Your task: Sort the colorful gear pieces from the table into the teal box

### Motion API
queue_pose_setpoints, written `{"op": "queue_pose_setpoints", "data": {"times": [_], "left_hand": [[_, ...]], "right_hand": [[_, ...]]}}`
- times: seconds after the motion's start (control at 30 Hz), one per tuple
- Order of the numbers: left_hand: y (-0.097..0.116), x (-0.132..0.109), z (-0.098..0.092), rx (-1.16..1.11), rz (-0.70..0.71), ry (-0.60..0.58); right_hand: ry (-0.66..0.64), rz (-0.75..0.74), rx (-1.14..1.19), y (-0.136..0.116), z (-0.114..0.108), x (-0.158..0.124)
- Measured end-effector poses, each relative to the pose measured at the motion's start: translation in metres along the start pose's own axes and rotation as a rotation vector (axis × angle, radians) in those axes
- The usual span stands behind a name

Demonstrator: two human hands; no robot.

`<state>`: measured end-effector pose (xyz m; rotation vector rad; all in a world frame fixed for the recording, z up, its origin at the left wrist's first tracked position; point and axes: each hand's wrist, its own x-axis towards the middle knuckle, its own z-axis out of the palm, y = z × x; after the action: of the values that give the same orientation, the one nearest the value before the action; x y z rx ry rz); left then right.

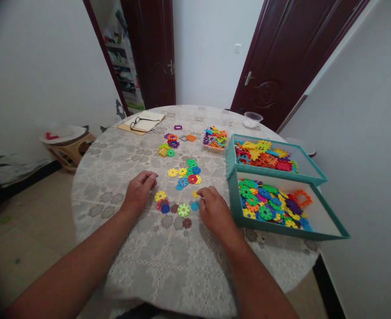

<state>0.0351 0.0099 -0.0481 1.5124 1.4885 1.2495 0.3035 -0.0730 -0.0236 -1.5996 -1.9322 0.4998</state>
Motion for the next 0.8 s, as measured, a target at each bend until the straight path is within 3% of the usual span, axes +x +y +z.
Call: {"op": "queue_pose_setpoints", "data": {"times": [0.17,0.37,0.67,0.8], "left_hand": [[0.001,0.0,0.0,0.033,0.003,-0.022],[0.001,-0.001,0.0,0.07,0.015,-0.035],[0.003,-0.002,0.003,0.094,0.078,-0.082],[0.005,-0.003,0.003,0.16,0.139,-0.122]], "right_hand": [[-0.222,0.08,-0.135,-0.008,-0.002,-0.007],[-0.247,0.115,-0.069,-0.012,-0.003,-0.002],[-0.359,0.08,0.297,-0.014,0.004,-0.004],[-0.344,0.041,0.136,-0.024,0.012,-0.005]]}}
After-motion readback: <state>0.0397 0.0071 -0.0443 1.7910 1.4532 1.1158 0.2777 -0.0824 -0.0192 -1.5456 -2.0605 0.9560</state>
